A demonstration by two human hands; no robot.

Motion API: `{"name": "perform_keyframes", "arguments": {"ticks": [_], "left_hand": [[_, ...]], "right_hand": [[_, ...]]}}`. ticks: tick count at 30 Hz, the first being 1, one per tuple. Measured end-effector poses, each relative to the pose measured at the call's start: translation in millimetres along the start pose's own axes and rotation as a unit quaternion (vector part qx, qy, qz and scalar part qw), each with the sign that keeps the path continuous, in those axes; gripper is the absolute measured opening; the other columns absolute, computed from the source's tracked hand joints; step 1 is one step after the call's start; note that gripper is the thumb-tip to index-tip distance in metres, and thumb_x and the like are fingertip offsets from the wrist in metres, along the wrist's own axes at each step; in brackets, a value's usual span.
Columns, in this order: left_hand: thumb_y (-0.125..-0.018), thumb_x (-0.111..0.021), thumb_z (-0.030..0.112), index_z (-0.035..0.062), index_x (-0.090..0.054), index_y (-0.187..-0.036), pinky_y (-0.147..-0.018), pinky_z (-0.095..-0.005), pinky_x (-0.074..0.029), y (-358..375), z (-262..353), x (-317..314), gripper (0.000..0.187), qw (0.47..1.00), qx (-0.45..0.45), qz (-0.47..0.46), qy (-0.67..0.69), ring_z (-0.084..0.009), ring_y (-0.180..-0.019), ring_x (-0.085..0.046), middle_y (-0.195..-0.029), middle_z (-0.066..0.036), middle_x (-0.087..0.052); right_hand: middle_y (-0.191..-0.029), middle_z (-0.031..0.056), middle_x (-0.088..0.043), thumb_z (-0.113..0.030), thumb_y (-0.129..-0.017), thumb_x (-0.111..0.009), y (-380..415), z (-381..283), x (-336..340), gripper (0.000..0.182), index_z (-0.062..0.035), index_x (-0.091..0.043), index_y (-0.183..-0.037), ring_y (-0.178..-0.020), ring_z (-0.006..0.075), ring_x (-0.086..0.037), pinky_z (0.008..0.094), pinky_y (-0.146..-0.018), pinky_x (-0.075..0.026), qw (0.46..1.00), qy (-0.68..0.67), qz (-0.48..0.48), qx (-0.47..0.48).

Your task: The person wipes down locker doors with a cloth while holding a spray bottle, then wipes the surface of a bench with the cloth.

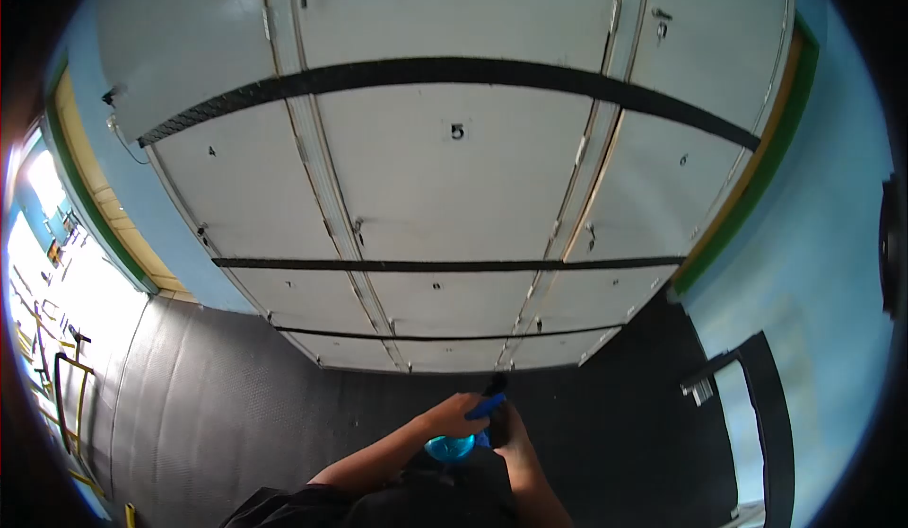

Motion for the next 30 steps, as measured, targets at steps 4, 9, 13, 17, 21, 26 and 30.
{"name": "perform_keyframes", "arguments": {"ticks": [4,9,13,17,21,26,30], "left_hand": [[-0.088,-0.074,0.029,0.0016,-0.063,-0.128,-0.091,-0.0438,-0.053,-9.5,15.3,30.3,0.05,1.0,-0.014,-0.005,-0.002,-0.0332,-0.106,-0.068,-0.114,-0.022,-0.071],[-0.091,-0.073,0.016,0.0035,-0.065,-0.129,-0.086,-0.0345,-0.055,-14.3,37.4,89.2,0.042,0.988,0.021,-0.001,0.156,-0.0135,-0.096,-0.066,-0.104,-0.009,-0.074],[-0.092,-0.068,0.001,0.0035,-0.058,-0.141,-0.1,-0.0317,-0.05,-13.0,57.2,129.7,0.05,0.982,-0.1,0.039,0.157,-0.015,-0.116,-0.062,-0.131,-0.01,-0.068],[-0.091,-0.068,0.004,0.0036,-0.06,-0.138,-0.1,-0.0324,-0.05,-5.4,78.0,159.3,0.048,0.981,-0.114,0.117,0.107,-0.0159,-0.114,-0.064,-0.122,-0.009,-0.07],[-0.094,-0.067,0.013,0.0034,-0.06,-0.138,-0.1,-0.0355,-0.049,4.3,123.8,174.7,0.045,0.987,-0.113,0.013,0.112,-0.0212,-0.116,-0.064,-0.126,-0.014,-0.069],[-0.095,-0.067,0.023,-0.0003,-0.059,-0.136,-0.104,-0.0403,-0.047,-15.4,166.9,143.2,0.048,0.952,-0.252,-0.144,0.1,-0.0327,-0.119,-0.063,-0.127,-0.02,-0.065],[-0.099,-0.063,0.032,-0.0008,-0.057,-0.137,-0.108,-0.0429,-0.044,-21.4,188.2,83.0,0.05,0.944,-0.236,-0.226,-0.04,-0.0351,-0.128,-0.056,-0.135,-0.022,-0.06]], "right_hand": [[-0.114,0.0093,-0.068,-0.034,-0.097,-0.068,23.5,-22.8,-13.2,0.044,-0.0037,-0.059,-0.128,-0.108,0.0198,-0.065,0.0371,-0.095,-0.051,0.976,0.019,-0.138,0.166],[-0.098,0.0022,-0.066,-0.021,-0.094,-0.075,72.6,-74.0,-53.4,0.027,-0.0012,-0.066,-0.111,-0.091,0.0082,-0.059,0.024,-0.077,-0.048,0.874,0.384,-0.023,0.297],[-0.092,0.001,-0.068,-0.018,-0.097,-0.072,74.9,-87.8,-59.8,0.021,0.0019,-0.07,-0.104,-0.085,0.0076,-0.058,0.0252,-0.079,-0.047,0.918,0.191,-0.028,0.347],[-0.094,-0.0005,-0.068,-0.023,-0.1,-0.068,88.4,-109.0,-47.5,0.03,0.0023,-0.07,-0.117,-0.086,0.0068,-0.058,0.0238,-0.08,-0.046,0.918,0.157,-0.017,0.364],[-0.114,0.0078,-0.07,-0.031,-0.102,-0.063,79.2,-116.0,-15.9,0.042,0.0031,-0.064,-0.127,-0.106,0.0188,-0.065,0.0368,-0.098,-0.049,0.925,0.218,-0.276,0.145],[-0.122,0.0094,-0.067,-0.033,-0.104,-0.057,46.0,-99.3,-61.5,0.047,0.003,-0.057,-0.134,-0.114,0.0201,-0.062,0.0377,-0.104,-0.047,0.928,-0.021,-0.368,-0.061],[-0.122,0.0086,-0.066,-0.033,-0.105,-0.054,29.9,-77.9,-79.5,0.044,0.0013,-0.057,-0.133,-0.114,0.0205,-0.061,0.0382,-0.103,-0.047,0.958,-0.047,-0.282,0.034]]}}
Point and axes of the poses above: each hand's wrist, its own y-axis away from the middle knuckle, its own x-axis out of the back of the hand, z = x × y, the point moved 2 cm from there along -y, towards the middle knuckle
